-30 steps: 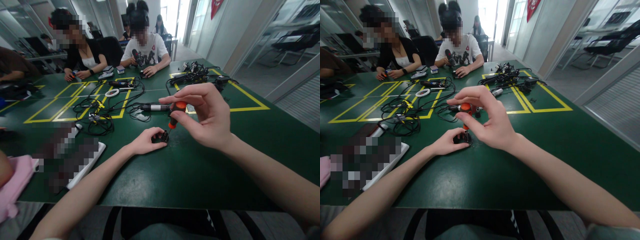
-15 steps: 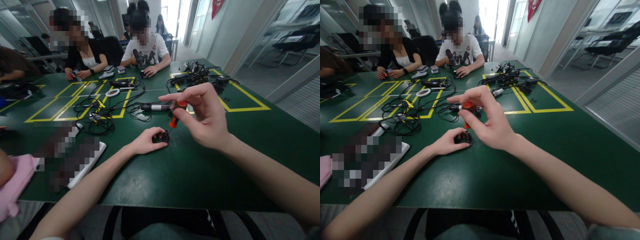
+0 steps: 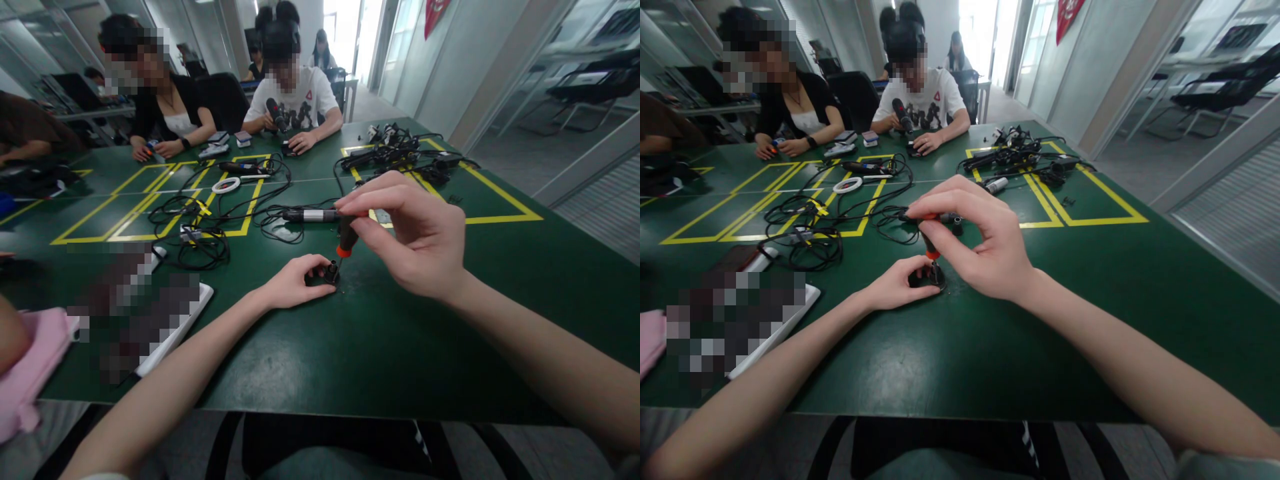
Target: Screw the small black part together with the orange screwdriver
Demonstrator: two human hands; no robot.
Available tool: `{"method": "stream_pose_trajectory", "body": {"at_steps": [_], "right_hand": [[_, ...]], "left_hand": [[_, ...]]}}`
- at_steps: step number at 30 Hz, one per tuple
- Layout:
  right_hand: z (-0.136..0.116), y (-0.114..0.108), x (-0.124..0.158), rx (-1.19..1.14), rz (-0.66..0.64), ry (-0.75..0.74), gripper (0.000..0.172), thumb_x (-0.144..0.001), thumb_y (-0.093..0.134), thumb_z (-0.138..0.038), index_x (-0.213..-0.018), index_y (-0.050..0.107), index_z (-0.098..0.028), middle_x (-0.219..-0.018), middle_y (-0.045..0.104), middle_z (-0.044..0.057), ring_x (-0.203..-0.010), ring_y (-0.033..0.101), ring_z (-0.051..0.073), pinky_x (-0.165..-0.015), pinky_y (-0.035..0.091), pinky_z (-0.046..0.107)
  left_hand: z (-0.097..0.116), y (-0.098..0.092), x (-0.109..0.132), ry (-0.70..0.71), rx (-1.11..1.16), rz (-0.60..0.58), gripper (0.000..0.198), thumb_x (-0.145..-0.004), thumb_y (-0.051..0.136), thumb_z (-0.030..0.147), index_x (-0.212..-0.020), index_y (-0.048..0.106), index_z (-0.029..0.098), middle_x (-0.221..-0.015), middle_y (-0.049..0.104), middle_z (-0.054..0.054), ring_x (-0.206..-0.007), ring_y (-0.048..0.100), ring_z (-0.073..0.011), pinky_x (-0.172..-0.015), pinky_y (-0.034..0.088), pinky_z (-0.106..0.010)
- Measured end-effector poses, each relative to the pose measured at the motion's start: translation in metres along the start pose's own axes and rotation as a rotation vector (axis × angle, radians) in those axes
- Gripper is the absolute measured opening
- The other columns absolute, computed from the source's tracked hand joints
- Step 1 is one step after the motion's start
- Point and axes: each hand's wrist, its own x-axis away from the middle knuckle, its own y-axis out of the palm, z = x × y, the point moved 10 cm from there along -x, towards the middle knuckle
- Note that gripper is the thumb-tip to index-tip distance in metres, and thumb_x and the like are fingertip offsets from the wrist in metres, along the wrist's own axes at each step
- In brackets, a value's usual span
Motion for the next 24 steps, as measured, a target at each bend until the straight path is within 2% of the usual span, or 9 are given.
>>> {"method": "stream_pose_trajectory", "body": {"at_steps": [3, 6, 10, 17, 21, 24], "right_hand": [[-0.001, 0.003, 0.001, -0.041, -0.038, -0.019, 0.026, -0.103, 0.058, -0.015, -0.113, 0.079, -0.027, -0.108, 0.083, 0.007, -0.1, 0.077, 0.024, -0.09, 0.062, 0.045], [-0.005, 0.005, 0.001, -0.023, -0.041, -0.063, 0.017, -0.101, 0.065, -0.018, -0.105, 0.079, -0.027, -0.104, 0.082, 0.007, -0.1, 0.077, 0.024, -0.09, 0.062, 0.046], [-0.006, 0.002, -0.001, 0.087, 0.007, -0.059, 0.011, -0.093, 0.077, -0.02, -0.099, 0.08, -0.028, -0.099, 0.076, 0.005, -0.093, 0.073, 0.023, -0.079, 0.062, 0.042], [-0.011, 0.007, 0.0, 0.092, -0.071, -0.121, 0.031, -0.101, 0.056, -0.013, -0.117, 0.08, -0.026, -0.106, 0.083, 0.007, -0.097, 0.076, 0.024, -0.088, 0.062, 0.044], [-0.013, 0.007, 0.0, 0.174, -0.093, -0.154, 0.019, -0.098, 0.07, -0.02, -0.11, 0.082, -0.028, -0.105, 0.079, 0.007, -0.097, 0.075, 0.024, -0.086, 0.061, 0.044], [-0.013, 0.004, -0.001, 0.237, -0.08, -0.152, 0.019, -0.095, 0.076, -0.022, -0.111, 0.083, -0.03, -0.102, 0.075, 0.006, -0.091, 0.071, 0.023, -0.078, 0.06, 0.041]], "left_hand": [[0.001, 0.0, 0.0, 0.006, -0.002, 0.001, 0.038, -0.09, 0.079, 0.047, -0.115, 0.071, 0.019, -0.103, 0.075, -0.005, -0.092, 0.067, -0.022, -0.087, 0.056, -0.035], [0.0, 0.0, 0.0, 0.006, -0.008, 0.0, 0.039, -0.09, 0.079, 0.047, -0.116, 0.071, 0.019, -0.103, 0.075, -0.005, -0.093, 0.067, -0.0223, -0.087, 0.056, -0.035], [-0.001, 0.001, 0.0, 0.006, -0.008, 0.003, 0.041, -0.09, 0.079, 0.047, -0.119, 0.071, 0.02, -0.105, 0.076, -0.006, -0.094, 0.067, -0.023, -0.088, 0.057, -0.037], [-0.002, 0.0, 0.0, 0.016, 0.007, 0.012, 0.04, -0.09, 0.079, 0.047, -0.118, 0.071, 0.019, -0.105, 0.076, -0.006, -0.092, 0.067, -0.0226, -0.087, 0.055, -0.036], [0.002, 0.001, -0.001, 0.044, 0.012, 0.005, 0.04, -0.091, 0.077, 0.046, -0.118, 0.071, 0.018, -0.107, 0.075, -0.006, -0.093, 0.067, -0.0226, -0.087, 0.054, -0.035], [0.001, 0.001, 0.0, 0.033, 0.004, 0.004, 0.038, -0.091, 0.078, 0.046, -0.117, 0.071, 0.019, -0.106, 0.075, -0.006, -0.093, 0.067, -0.0223, -0.087, 0.055, -0.035]]}}
